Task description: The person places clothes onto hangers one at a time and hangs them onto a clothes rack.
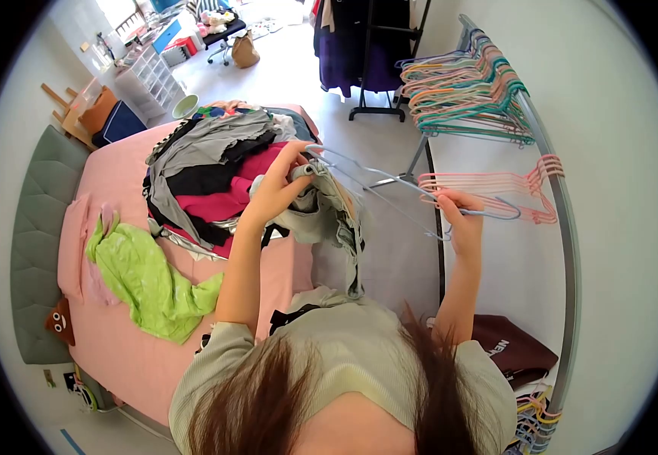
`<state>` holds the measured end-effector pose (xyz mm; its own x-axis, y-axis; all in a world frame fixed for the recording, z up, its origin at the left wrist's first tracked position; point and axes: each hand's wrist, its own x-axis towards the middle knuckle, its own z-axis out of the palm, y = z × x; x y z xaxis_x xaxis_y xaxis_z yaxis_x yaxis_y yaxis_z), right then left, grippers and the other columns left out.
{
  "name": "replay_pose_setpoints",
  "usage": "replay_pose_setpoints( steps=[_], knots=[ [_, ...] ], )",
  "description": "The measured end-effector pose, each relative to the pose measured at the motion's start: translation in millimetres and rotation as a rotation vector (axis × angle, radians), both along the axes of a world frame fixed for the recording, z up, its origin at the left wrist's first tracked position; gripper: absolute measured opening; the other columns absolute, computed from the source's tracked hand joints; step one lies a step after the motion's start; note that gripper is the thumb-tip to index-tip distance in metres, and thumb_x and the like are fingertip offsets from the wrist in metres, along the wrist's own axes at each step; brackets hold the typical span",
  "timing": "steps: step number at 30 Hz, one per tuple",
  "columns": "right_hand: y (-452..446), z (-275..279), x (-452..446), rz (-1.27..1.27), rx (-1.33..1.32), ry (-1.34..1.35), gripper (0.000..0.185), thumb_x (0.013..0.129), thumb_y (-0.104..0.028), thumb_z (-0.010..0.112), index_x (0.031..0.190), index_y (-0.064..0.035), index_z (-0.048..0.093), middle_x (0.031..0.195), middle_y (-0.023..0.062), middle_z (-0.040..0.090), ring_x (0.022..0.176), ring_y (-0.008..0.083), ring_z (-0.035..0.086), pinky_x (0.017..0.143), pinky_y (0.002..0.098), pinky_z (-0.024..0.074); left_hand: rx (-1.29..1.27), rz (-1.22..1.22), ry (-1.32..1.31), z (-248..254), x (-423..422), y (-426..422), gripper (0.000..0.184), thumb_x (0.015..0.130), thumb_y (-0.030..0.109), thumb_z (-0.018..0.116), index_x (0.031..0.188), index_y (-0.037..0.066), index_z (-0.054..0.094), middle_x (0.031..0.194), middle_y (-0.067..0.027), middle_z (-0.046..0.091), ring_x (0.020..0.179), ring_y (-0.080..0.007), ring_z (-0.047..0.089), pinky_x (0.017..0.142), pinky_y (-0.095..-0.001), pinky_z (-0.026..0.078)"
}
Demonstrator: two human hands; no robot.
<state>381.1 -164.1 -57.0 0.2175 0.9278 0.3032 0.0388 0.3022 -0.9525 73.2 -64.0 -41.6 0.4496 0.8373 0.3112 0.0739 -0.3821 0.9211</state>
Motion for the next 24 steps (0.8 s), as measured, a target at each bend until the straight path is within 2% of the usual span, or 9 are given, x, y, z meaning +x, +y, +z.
replay_pose_setpoints(
  steps=[3, 7, 10, 13, 14, 16, 17, 20, 24],
  knots=[
    [-10.8, -4.2, 6.0, -0.052, -0.084, 0.119, 0.01, 0.084, -0.008, 0.063, 0.088, 0.0003, 0.067, 0.064, -0.0059, 0.051, 0.052, -0.0004, 0.033, 0.047, 0.0187, 0.0194, -0.063, -0.22, -0.032, 3.7, 11.3, -9.6, 0.025, 0.082, -0.001, 0.06, 0.107, 0.002, 0.056, 0.094, -0.0052, 0.061, 0.092, -0.0108, 0.057, 0.079, -0.0243, 0.045],
    [-13.9, -3.5, 12.5, -0.157, -0.17, 0.214, 0.013, 0.087, -0.012, 0.06, 0.093, -0.0019, 0.066, 0.064, -0.0058, 0.051, 0.049, -0.0016, 0.03, 0.045, 0.0176, 0.0165, 0.001, -0.175, 0.088, -0.3, 23.2, -20.9, 0.024, 0.082, 0.001, 0.062, 0.106, -0.001, 0.057, 0.096, -0.0056, 0.064, 0.087, -0.0116, 0.061, 0.078, -0.0254, 0.047],
    [-16.1, -18.1, 25.8, -0.162, -0.271, 0.235, 0.024, 0.088, -0.017, 0.062, 0.108, -0.0046, 0.061, 0.074, -0.0055, 0.055, 0.063, 0.0018, 0.042, 0.056, 0.0177, 0.0317, 0.073, -0.09, 0.029, 6.9, 36.4, -40.9, 0.024, 0.083, 0.002, 0.061, 0.106, -0.002, 0.057, 0.092, -0.006, 0.065, 0.086, -0.0107, 0.062, 0.078, -0.0247, 0.046],
    [-21.6, -35.3, 22.9, -0.169, -0.112, 0.128, 0.035, 0.089, -0.018, 0.06, 0.122, -0.0069, 0.052, 0.086, -0.0036, 0.057, 0.074, 0.0031, 0.047, 0.065, 0.019, 0.0363, 0.017, 0.015, -0.042, -0.5, 38.2, -49.4, 0.019, 0.085, 0.003, 0.059, 0.103, -0.001, 0.06, 0.09, -0.0041, 0.065, 0.083, -0.0091, 0.059, 0.075, -0.0228, 0.045],
    [-23.6, -44.7, 19.2, -0.222, -0.07, 0.075, 0.043, 0.09, -0.019, 0.058, 0.129, -0.0078, 0.045, 0.094, -0.0016, 0.055, 0.083, 0.0056, 0.049, 0.074, 0.0212, 0.0381, -0.005, 0.053, -0.065, -7.1, 35.2, -48.7, 0.017, 0.085, 0.003, 0.059, 0.101, -0.001, 0.061, 0.09, -0.0035, 0.065, 0.082, -0.0088, 0.059, 0.074, -0.0223, 0.045],
    [-32.8, -59.6, 15.0, -0.28, -0.035, -0.04, 0.044, 0.089, -0.019, 0.059, 0.129, -0.0074, 0.044, 0.096, -0.0003, 0.055, 0.083, 0.0069, 0.05, 0.074, 0.0218, 0.0388, -0.025, 0.165, -0.102, -10.3, 31.5, -54.9, 0.012, 0.087, 0.004, 0.057, 0.096, -0.002, 0.064, 0.088, -0.0022, 0.064, 0.079, -0.0053, 0.055, 0.072, -0.0192, 0.044],
    [-38.6, -65.3, 12.5, -0.308, -0.017, -0.098, 0.045, 0.089, -0.019, 0.059, 0.13, -0.0072, 0.044, 0.096, 0.0003, 0.055, 0.083, 0.0075, 0.05, 0.074, 0.0221, 0.0392, -0.019, 0.142, -0.193, -13.3, 29.3, -56.0, 0.013, 0.088, 0.005, 0.057, 0.096, -0.002, 0.063, 0.087, -0.0046, 0.065, 0.078, -0.0083, 0.058, 0.071, -0.0212, 0.046],
    [-53.4, -62.1, 1.0, -0.165, -0.058, 0.096, 0.027, 0.095, -0.023, 0.049, 0.112, -0.004, 0.056, 0.079, -0.0002, 0.055, 0.073, 0.007, 0.05, 0.066, 0.0202, 0.0373, -0.087, 0.139, -0.214, -15.4, 20.7, -64.3, 0.013, 0.087, 0.004, 0.057, 0.096, -0.003, 0.063, 0.084, -0.0096, 0.066, 0.078, -0.0138, 0.064, 0.07, -0.0256, 0.051],
    [-65.4, -41.8, 5.5, -0.231, -0.045, 0.024, 0.034, 0.098, -0.026, 0.042, 0.088, -0.0022, 0.064, 0.062, -0.0023, 0.049, 0.061, 0.0052, 0.045, 0.057, 0.02, 0.0325, -0.103, -0.003, -0.111, -6.7, 19.1, -73.4, 0.017, 0.081, 0.004, 0.064, 0.097, -0.003, 0.064, 0.094, -0.0104, 0.067, 0.081, -0.0146, 0.063, 0.073, -0.0261, 0.05]
  ],
)
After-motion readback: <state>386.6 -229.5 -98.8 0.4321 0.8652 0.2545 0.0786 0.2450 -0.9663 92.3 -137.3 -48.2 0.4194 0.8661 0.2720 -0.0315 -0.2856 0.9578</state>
